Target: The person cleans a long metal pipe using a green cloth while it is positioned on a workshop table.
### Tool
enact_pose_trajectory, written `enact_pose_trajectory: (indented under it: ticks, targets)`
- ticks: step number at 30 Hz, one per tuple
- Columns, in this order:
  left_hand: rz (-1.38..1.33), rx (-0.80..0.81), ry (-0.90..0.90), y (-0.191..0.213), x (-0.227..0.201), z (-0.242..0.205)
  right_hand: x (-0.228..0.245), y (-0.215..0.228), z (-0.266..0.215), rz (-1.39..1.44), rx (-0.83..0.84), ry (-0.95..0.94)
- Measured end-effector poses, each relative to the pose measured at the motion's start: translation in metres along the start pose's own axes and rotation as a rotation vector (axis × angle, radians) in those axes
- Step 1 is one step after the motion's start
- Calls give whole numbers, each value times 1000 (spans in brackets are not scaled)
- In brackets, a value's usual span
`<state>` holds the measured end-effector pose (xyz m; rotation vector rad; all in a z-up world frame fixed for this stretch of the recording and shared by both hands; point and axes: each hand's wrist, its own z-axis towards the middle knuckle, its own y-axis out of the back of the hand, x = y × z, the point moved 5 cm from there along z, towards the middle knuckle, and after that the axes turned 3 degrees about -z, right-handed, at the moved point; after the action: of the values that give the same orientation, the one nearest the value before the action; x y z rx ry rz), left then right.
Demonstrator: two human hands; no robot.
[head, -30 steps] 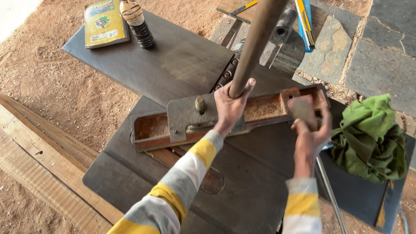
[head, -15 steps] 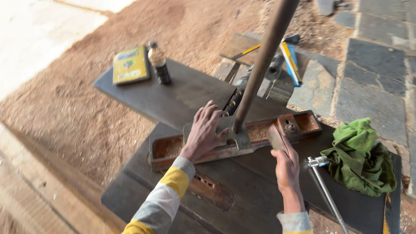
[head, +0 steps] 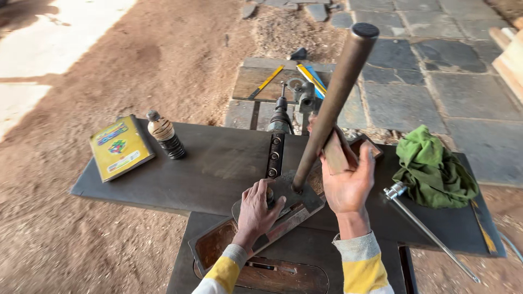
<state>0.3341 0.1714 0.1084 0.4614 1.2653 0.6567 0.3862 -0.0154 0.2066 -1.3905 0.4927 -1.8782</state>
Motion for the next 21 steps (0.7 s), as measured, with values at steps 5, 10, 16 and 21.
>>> enact_pose_trajectory:
  ticks: [5, 10, 16, 21]
  targets:
    - [-14, -18, -47, 3, 2, 0, -2, 10, -5, -308, 109, -5]
    - [27, 3, -29, -2, 4, -1, -42, 15, -3, -729, 117, 26]
    - [53, -23, -30, -3, 9, -4, 1, -31, 54, -843, -102, 386]
    - [39, -28, -52, -6, 8, -2, 55, -74, 98, -1009, 31, 625]
